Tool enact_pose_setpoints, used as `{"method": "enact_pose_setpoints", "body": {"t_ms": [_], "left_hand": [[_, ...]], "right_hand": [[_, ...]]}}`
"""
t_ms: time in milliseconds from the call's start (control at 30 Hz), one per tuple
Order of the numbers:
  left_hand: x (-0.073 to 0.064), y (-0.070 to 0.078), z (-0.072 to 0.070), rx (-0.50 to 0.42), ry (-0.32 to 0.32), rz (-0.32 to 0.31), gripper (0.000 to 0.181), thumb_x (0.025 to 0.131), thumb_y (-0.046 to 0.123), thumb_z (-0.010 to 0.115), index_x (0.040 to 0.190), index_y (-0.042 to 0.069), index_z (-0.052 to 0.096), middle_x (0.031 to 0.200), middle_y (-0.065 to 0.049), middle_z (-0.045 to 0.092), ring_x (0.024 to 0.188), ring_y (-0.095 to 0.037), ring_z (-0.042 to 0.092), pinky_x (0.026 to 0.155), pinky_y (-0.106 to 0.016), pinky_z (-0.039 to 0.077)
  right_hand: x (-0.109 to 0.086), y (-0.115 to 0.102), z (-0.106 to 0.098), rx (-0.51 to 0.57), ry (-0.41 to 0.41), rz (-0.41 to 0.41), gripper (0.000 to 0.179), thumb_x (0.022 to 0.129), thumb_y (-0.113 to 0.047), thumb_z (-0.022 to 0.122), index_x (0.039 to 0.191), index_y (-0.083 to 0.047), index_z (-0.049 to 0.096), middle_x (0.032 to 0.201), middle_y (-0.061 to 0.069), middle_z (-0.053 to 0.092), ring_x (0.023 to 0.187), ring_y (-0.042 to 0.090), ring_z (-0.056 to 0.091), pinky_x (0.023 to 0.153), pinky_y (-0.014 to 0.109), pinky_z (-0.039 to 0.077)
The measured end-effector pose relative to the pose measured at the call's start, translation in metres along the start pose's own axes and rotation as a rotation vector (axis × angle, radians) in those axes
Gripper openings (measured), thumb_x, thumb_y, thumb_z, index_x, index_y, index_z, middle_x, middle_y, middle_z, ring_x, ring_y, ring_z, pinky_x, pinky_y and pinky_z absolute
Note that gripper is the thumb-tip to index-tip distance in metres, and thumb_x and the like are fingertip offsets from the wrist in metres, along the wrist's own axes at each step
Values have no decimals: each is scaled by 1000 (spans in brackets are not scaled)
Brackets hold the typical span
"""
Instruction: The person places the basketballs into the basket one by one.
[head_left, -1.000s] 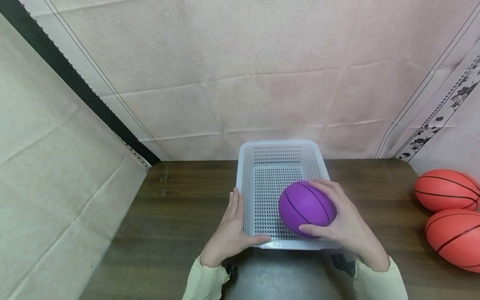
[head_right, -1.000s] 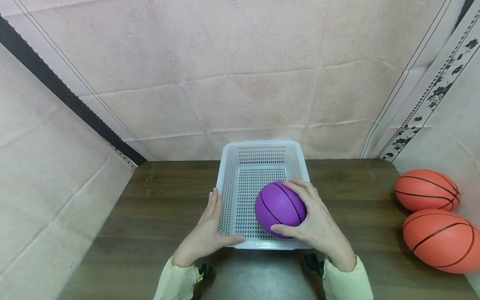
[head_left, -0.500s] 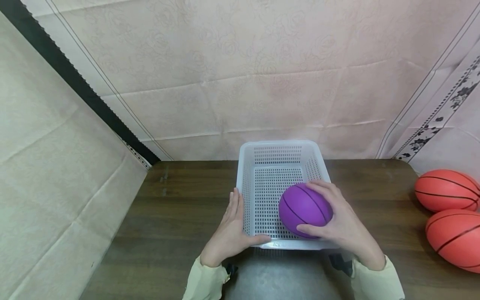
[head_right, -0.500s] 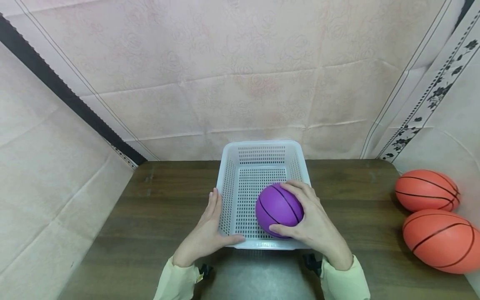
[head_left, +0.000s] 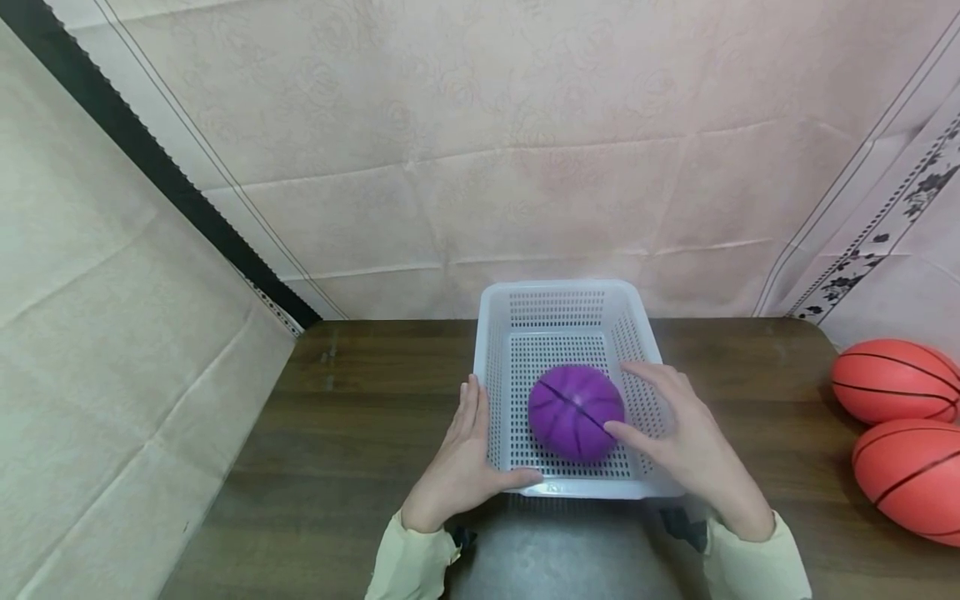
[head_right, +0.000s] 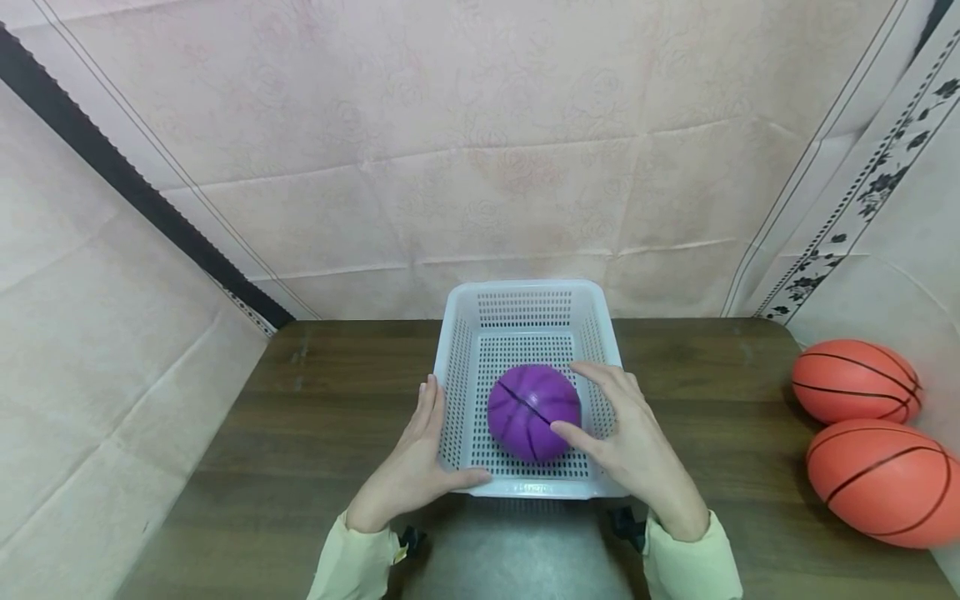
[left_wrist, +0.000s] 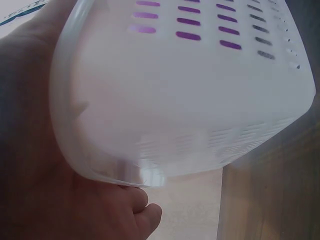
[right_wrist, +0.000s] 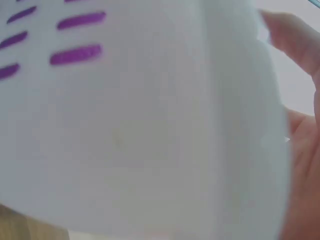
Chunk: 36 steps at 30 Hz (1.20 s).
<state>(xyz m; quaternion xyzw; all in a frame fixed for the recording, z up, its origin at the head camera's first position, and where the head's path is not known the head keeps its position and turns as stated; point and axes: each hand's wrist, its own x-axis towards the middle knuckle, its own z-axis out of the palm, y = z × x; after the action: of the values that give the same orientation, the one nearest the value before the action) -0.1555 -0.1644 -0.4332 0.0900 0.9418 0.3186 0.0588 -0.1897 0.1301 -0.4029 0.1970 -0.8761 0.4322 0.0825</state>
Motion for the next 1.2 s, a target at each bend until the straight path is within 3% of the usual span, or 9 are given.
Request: {"method": "enact_pose_setpoints", "body": {"t_ms": [300, 533, 667, 1100, 1200], "left_hand": [[1, 0, 1, 13, -10, -13, 138, 62, 83, 65, 155, 9, -4, 157, 5, -26, 145, -18, -17, 114, -51, 16], [1, 0, 0, 12, -7, 2, 138, 63, 83, 65, 155, 7, -4, 158, 3, -25, 146, -20, -16, 114, -51, 14], [1, 0, -1, 9, -9, 0, 138, 62, 83, 64, 155, 6, -4, 158, 2, -25, 146, -20, -16, 114, -51, 14], [1, 1, -1, -22, -4, -1, 138, 63, 80, 68, 155, 7, -5, 158, 2, -24, 146, -21, -14, 114, -51, 14], [1, 1, -1, -20, -8, -3, 138, 63, 81, 67, 155, 7, -4, 158, 2, -24, 146, -21, -15, 114, -50, 14]], "right_hand": [[-2, 1, -12, 12, 40, 23, 66, 83, -27, 79, 142, -25, 49, 139, 5, 48, 126, 26, 41, 97, 61, 34], [-4, 6, -22, 7, 135, -27, 66, 80, -15, 81, 138, -27, 53, 134, -1, 54, 122, 10, 42, 98, 15, 28], [-7, 10, -31, 5, 187, -33, 66, 79, -10, 81, 138, -24, 55, 133, 0, 55, 123, 2, 42, 98, 11, 27], [-24, 20, -70, -32, 424, 194, 60, 83, -14, 78, 138, -26, 56, 132, -9, 52, 110, -4, 44, 82, 7, 33], [-28, 24, -77, -16, 497, 246, 59, 84, -12, 77, 138, -26, 56, 131, -10, 52, 110, -3, 46, 85, 7, 35]]}}
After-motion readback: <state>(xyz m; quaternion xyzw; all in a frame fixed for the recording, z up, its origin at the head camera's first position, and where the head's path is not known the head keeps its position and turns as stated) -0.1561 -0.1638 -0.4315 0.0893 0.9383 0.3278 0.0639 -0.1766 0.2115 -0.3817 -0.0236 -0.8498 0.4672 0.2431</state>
